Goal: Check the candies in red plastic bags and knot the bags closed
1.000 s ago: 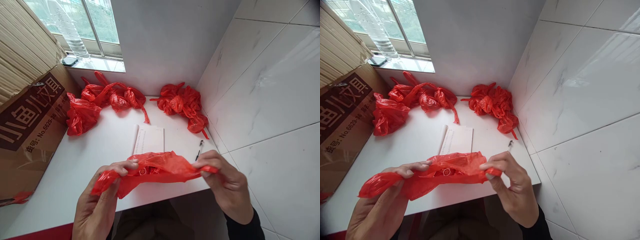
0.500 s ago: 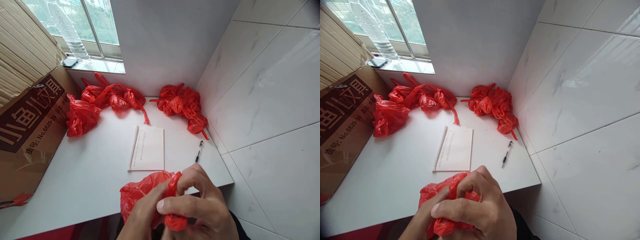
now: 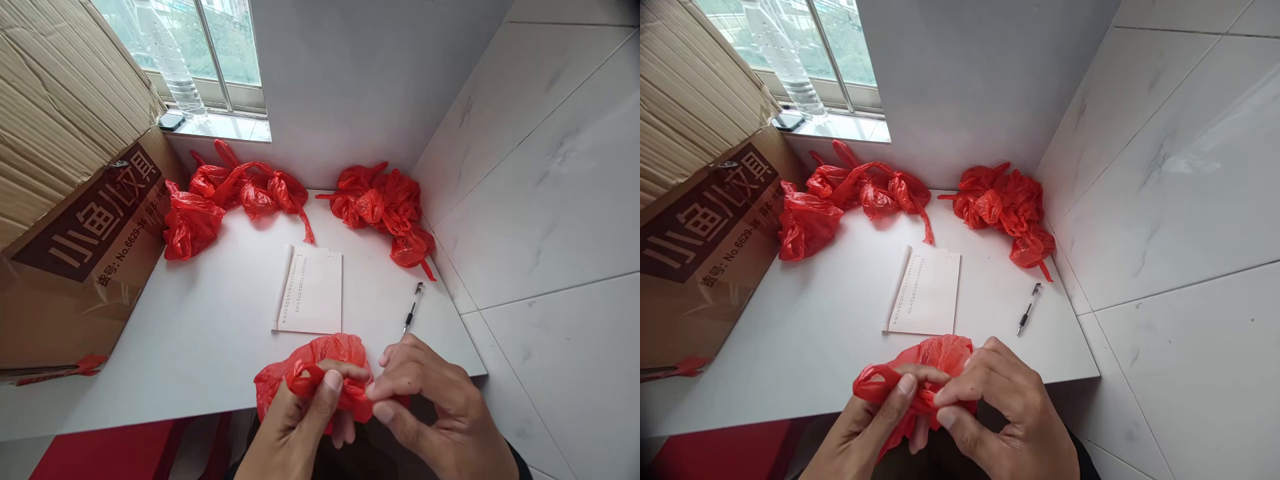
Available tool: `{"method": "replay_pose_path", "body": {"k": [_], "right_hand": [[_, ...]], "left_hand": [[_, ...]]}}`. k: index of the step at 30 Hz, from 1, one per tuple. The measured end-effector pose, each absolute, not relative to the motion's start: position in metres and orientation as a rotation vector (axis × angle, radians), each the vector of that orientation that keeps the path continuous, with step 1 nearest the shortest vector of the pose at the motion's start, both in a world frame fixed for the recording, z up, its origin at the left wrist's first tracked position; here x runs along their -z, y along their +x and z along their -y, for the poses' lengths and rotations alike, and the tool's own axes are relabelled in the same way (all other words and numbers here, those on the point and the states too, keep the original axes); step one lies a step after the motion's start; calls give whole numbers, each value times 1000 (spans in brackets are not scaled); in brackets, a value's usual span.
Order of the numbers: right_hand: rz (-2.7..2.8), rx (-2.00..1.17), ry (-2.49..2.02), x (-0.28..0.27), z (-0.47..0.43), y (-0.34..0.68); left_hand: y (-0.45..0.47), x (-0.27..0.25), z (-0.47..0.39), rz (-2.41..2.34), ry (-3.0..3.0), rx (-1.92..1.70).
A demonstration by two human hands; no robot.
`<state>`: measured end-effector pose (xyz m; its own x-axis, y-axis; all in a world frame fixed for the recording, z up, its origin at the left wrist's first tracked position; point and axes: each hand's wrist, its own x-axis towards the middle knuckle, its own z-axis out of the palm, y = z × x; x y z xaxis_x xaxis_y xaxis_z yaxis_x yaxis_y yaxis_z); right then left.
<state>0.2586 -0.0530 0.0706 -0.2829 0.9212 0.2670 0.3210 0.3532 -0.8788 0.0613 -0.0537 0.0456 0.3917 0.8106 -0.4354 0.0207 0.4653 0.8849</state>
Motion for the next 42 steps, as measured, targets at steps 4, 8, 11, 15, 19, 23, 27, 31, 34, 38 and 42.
{"method": "replay_pose_path", "body": {"k": [4, 8, 11, 15, 19, 23, 27, 31, 34, 38, 42], "right_hand": [[1708, -1081, -1115, -69, 55, 258], [1678, -1165, -1231, -54, 48, 256], [1648, -1344, -1282, -39, 43, 252], [1670, -1495, -1322, -28, 40, 248], [1718, -1634, -1161, -25, 35, 248], [1656, -1526, -1190, -24, 31, 247], [1589, -1364, -1264, -27, 30, 244], [1612, -1171, -1430, -17, 34, 262], [1537, -1106, -1698, 3, 39, 290], [1362, -1128, -1752, 26, 51, 292], [1343, -904, -1651, 39, 71, 235]], "left_hand": [[55, -43, 44, -924, 1243, -653], [57, -44, 43, -812, 1518, -799], [58, -38, 42, -889, 1846, -941], [58, -25, 42, -952, 2132, -1107], [54, -11, 47, -975, 2199, -1251], [49, -6, 48, -990, 2230, -1204], [48, -4, 46, -1026, 2328, -1062], [24, 17, 50, -1155, 2385, -994], [-10, 42, 59, -1336, 2453, -924], [-29, 57, 73, -1460, 2352, -878], [0, 54, 71, -1341, 2295, -866]]}}
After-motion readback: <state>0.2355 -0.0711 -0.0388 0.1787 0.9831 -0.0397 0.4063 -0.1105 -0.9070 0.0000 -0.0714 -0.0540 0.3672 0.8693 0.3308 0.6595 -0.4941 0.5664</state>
